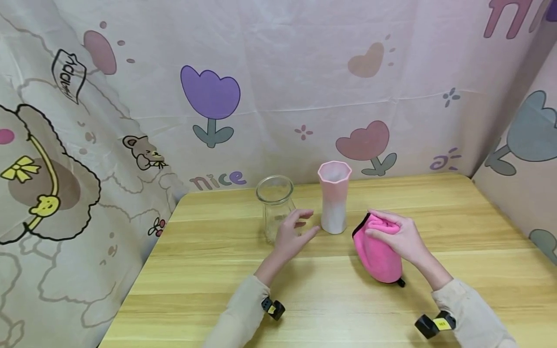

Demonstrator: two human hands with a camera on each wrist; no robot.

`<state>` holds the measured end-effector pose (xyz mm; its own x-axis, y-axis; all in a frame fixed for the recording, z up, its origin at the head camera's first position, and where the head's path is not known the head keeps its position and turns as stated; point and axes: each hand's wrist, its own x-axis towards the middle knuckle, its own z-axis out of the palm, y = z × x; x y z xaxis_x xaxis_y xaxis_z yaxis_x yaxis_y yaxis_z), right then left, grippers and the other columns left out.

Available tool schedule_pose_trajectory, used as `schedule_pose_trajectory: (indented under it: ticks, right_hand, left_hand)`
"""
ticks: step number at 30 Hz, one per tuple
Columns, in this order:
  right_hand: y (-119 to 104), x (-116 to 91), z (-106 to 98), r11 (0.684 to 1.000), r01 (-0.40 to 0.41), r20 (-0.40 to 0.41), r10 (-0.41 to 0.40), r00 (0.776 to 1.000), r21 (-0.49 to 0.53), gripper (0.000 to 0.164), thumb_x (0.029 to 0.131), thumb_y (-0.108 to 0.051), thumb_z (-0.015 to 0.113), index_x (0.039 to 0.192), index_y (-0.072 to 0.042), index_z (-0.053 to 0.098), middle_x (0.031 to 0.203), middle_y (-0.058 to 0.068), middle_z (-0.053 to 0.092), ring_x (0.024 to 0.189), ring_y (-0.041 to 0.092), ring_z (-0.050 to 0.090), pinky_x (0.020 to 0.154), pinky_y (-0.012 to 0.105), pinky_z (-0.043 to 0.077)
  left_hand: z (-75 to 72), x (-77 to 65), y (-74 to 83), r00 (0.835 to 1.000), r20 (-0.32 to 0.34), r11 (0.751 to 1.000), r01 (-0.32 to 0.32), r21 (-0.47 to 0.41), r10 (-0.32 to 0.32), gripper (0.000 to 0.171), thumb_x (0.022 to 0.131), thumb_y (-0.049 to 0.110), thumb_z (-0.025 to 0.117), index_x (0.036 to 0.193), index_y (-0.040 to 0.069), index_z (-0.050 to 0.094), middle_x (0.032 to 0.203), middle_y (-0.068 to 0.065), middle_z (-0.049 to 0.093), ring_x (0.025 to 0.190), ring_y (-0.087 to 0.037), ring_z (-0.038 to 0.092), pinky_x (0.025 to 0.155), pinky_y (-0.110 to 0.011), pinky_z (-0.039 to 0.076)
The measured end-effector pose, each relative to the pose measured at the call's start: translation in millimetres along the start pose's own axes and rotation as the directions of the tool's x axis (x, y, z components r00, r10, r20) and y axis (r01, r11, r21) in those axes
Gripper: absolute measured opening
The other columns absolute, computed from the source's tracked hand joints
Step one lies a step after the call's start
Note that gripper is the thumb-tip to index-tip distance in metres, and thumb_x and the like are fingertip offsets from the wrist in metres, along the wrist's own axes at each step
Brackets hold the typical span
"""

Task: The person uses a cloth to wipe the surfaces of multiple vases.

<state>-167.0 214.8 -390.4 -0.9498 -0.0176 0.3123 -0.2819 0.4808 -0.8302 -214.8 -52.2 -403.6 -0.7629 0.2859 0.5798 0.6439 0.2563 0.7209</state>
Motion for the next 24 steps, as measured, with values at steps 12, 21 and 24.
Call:
schedule_pose_trajectory:
  ticks: [12,21,24]
  right_hand:
    - [-1.6,-0.6,0.5,1.000,0.004,-0.001,-0.004,1.000,0.009,0.053,0.074,-0.022,0.075,0.120,-0.002,0.058,0.121,0.019,0.056,0.098,-0.015,0.048,0.082,0.004,0.040]
    - [-2.0,-0.9,-0.7,1.000,0.010,0.003,-0.010,1.000,0.003,0.052,0.075,-0.023,0.075,0.121,-0.004,0.058,0.120,0.019,0.056,0.098,-0.014,0.048,0.082,0.004,0.040]
    - [-2.4,-0.8,-0.1,1.000,-0.001,0.013,0.001,1.000,0.005,0.053,0.075,-0.023,0.075,0.121,-0.004,0.057,0.121,0.018,0.056,0.098,-0.015,0.048,0.082,0.004,0.040]
  left_hand:
    - [-51.7,-19.5,8.6,0.988,-0.136,0.997,0.072,-0.031,-0.076,0.020,0.074,-0.007,0.068,0.090,-0.013,0.059,0.086,-0.026,0.061,0.076,-0.029,0.060,0.067,-0.037,0.056]
    - [-79.2,-18.9,-50.4,0.949,-0.263,0.974,0.206,0.094,-0.175,0.052,0.069,0.014,0.078,0.112,-0.002,0.054,0.107,-0.017,0.057,0.095,-0.028,0.054,0.082,-0.041,0.051]
    - [-84.3,-15.7,-58.0,0.948,-0.196,0.945,0.285,0.161,-0.252,0.076,0.065,0.023,0.081,0.128,0.003,0.042,0.125,-0.014,0.046,0.112,-0.030,0.045,0.097,-0.046,0.040]
